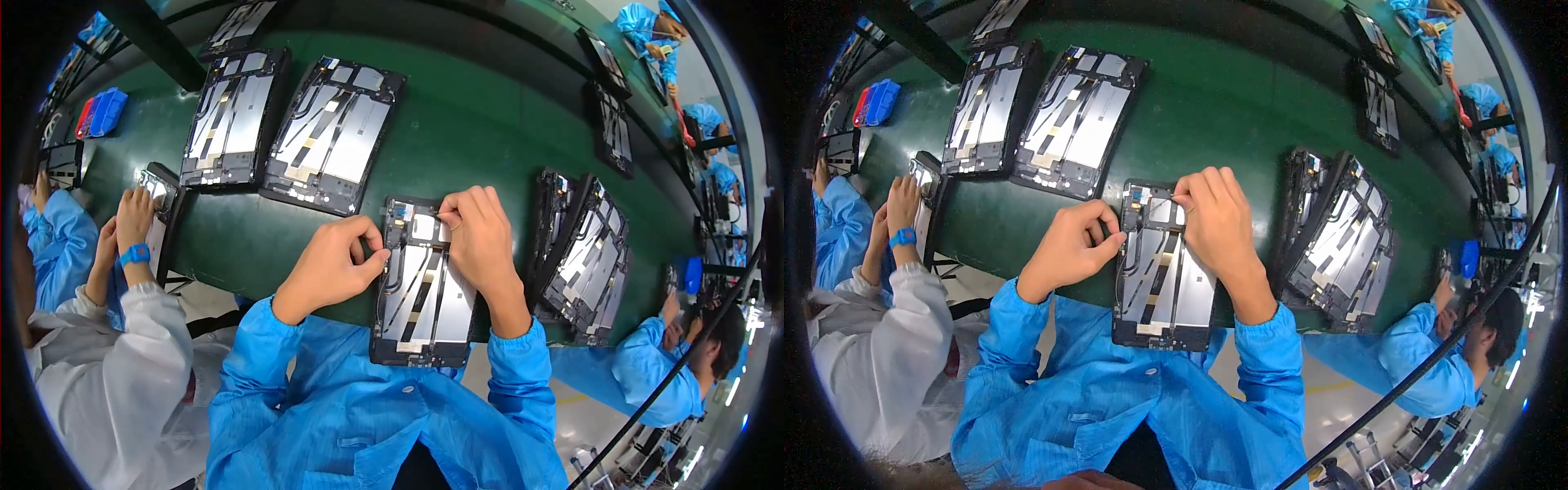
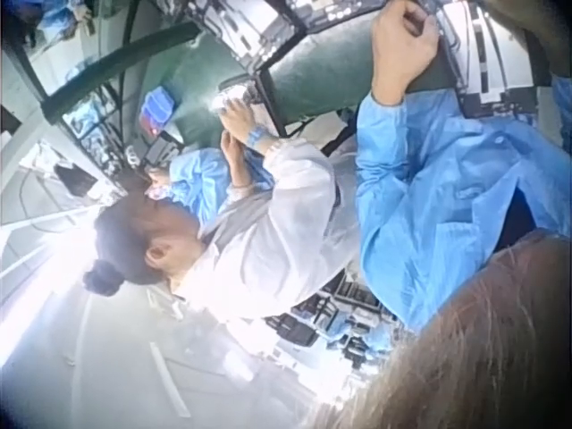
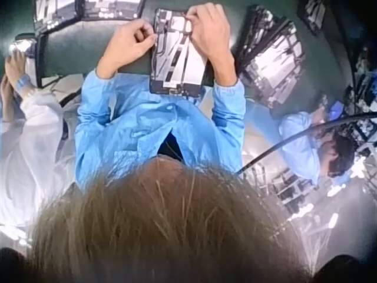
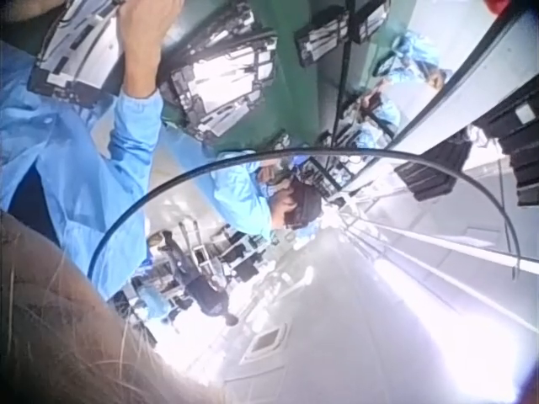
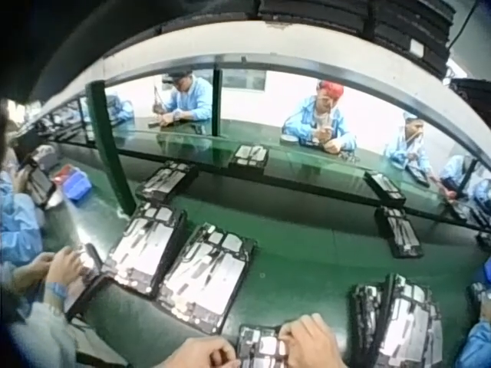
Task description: The person assembles internal components and flex cables into tablet housings by hand, using a hand tool to secure the battery and component board.
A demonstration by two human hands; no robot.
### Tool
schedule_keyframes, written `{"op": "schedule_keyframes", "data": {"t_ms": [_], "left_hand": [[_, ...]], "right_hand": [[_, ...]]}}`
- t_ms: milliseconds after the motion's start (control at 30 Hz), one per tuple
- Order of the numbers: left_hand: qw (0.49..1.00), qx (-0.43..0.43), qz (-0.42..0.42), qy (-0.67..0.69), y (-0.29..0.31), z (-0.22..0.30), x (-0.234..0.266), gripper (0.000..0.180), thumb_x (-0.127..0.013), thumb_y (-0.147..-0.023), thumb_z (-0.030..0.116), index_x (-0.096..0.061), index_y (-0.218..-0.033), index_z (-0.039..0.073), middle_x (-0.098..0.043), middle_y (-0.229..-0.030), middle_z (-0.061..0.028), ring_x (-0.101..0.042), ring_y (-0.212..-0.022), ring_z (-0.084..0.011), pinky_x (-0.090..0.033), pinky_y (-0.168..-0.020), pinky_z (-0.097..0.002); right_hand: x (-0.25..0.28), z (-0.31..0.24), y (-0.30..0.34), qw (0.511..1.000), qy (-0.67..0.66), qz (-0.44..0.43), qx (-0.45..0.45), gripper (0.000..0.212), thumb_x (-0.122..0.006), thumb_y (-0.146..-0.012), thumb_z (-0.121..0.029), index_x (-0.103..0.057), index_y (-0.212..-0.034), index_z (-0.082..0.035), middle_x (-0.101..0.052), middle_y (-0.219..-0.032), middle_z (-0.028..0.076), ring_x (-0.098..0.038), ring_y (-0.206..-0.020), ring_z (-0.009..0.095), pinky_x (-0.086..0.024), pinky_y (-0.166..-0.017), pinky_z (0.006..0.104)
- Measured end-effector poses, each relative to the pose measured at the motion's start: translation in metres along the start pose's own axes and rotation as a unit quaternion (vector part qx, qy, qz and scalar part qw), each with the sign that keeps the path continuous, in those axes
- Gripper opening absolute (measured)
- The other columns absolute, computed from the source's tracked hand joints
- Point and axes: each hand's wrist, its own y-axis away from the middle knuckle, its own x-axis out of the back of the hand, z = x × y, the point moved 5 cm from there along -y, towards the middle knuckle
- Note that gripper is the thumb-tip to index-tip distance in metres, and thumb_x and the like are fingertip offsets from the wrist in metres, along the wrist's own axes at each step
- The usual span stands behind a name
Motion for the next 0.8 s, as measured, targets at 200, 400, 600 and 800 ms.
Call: {"op": "schedule_keyframes", "data": {"t_ms": [200,400,600,800], "left_hand": [[0.999,0.017,-0.033,-0.003,-0.003,-0.003,0.0,0.015,-0.083,-0.092,0.005,-0.069,-0.093,-0.001,-0.067,-0.066,-0.0081,-0.064,-0.057,-0.0113,-0.045,-0.054,-0.0301],[0.999,0.025,-0.031,-0.001,-0.004,-0.002,-0.002,0.014,-0.081,-0.093,0.004,-0.068,-0.093,-0.001,-0.067,-0.066,-0.0074,-0.063,-0.057,-0.0101,-0.045,-0.054,-0.03],[0.999,0.041,-0.018,0.018,-0.002,0.002,-0.003,0.014,-0.08,-0.094,0.005,-0.068,-0.093,-0.001,-0.069,-0.069,-0.007,-0.064,-0.057,-0.0091,-0.044,-0.054,-0.0295],[0.998,0.041,0.009,0.048,-0.005,-0.008,-0.01,0.016,-0.08,-0.098,0.007,-0.066,-0.095,-0.001,-0.072,-0.078,-0.0057,-0.065,-0.058,-0.0068,-0.043,-0.053,-0.0284]], "right_hand": [[-0.001,0.0,0.0,1.0,0.006,-0.001,0.001,0.013,-0.077,-0.088,0.003,-0.07,-0.097,-0.003,-0.062,-0.095,0.01,-0.059,-0.092,0.034,-0.051,-0.081,0.0466],[0.0,0.0,0.001,1.0,0.007,-0.001,0.003,0.015,-0.078,-0.087,0.003,-0.07,-0.097,-0.004,-0.062,-0.095,0.009,-0.06,-0.092,0.034,-0.051,-0.081,0.046],[0.005,0.0,0.003,1.0,-0.002,-0.024,0.009,0.017,-0.079,-0.086,0.003,-0.068,-0.096,-0.005,-0.061,-0.094,0.01,-0.059,-0.092,0.034,-0.051,-0.082,0.046],[0.011,0.0,0.007,0.999,-0.021,-0.029,0.009,0.015,-0.074,-0.085,0.01,-0.068,-0.094,0.0,-0.062,-0.092,0.013,-0.058,-0.088,0.036,-0.049,-0.078,0.0455]]}}
